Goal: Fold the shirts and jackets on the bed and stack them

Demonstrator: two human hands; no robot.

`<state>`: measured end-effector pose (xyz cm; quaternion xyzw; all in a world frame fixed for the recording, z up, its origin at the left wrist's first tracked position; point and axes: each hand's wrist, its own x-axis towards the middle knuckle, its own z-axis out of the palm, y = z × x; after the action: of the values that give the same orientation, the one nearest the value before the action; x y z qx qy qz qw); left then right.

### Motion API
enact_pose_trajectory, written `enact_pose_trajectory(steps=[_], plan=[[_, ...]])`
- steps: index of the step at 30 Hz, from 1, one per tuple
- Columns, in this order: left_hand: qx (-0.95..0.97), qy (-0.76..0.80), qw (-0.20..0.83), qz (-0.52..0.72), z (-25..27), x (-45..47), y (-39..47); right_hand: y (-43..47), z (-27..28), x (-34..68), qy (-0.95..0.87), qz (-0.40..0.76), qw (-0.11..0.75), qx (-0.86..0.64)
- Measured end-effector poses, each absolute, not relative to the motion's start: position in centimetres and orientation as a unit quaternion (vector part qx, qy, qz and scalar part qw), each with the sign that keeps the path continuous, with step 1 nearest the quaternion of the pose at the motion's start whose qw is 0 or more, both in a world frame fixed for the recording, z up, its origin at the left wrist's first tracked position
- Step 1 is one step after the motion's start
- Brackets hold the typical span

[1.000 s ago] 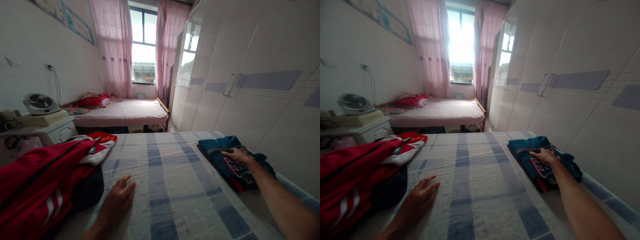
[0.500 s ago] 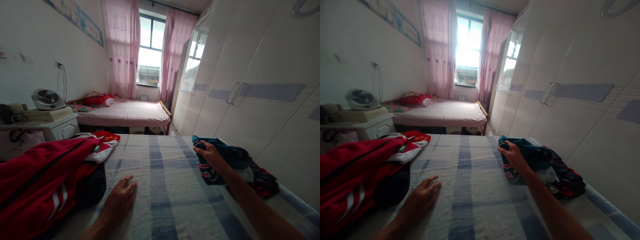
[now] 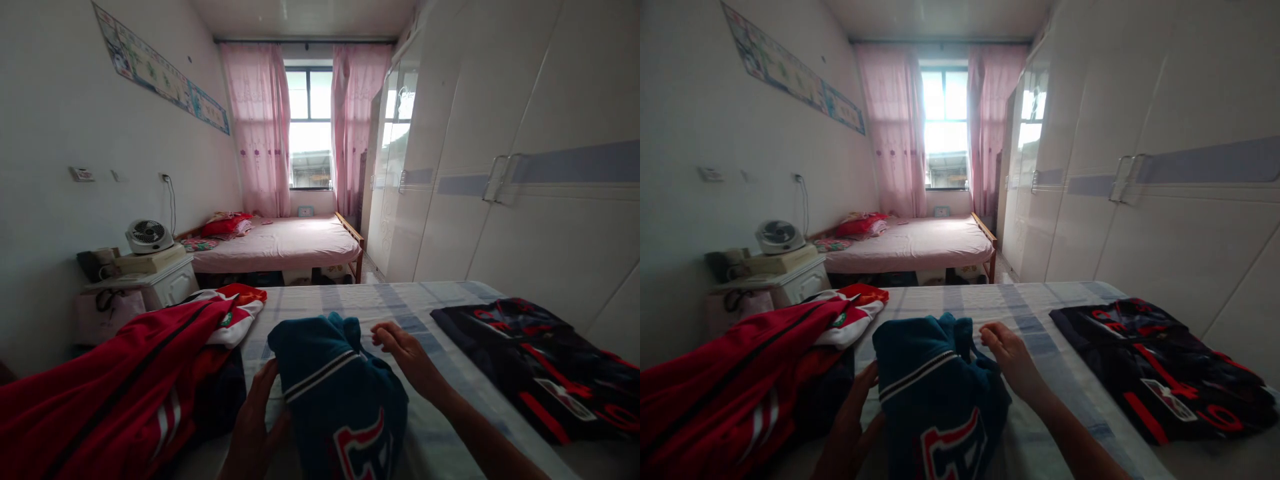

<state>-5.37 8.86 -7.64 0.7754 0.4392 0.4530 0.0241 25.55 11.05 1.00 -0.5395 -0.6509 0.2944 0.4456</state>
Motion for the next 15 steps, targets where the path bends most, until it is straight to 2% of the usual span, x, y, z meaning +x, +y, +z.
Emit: enact_pose_trajectory(steps=[4,6,10,15], plan=[[0.763,0.423,0.146,0.467,-6.2,-3.8,8.6,12.3,-4.9,29.7,-0.552,0.238,0.440,-0.668],[0.768,0.416,0.172,0.455,-4.9,-2.7,8.8,12.7,-6.5,30.9,-0.546,0.208,0.432,-0.687],[0.772,0.413,0.166,0.455,-0.9,-0.7,10.1,12.5,-6.8,30.7,-0.576,0.160,0.417,-0.685],[0.739,0.407,0.116,0.524,5.7,1.2,10.5,11.5,-5.2,29.6,-0.611,0.168,0.377,-0.676]])
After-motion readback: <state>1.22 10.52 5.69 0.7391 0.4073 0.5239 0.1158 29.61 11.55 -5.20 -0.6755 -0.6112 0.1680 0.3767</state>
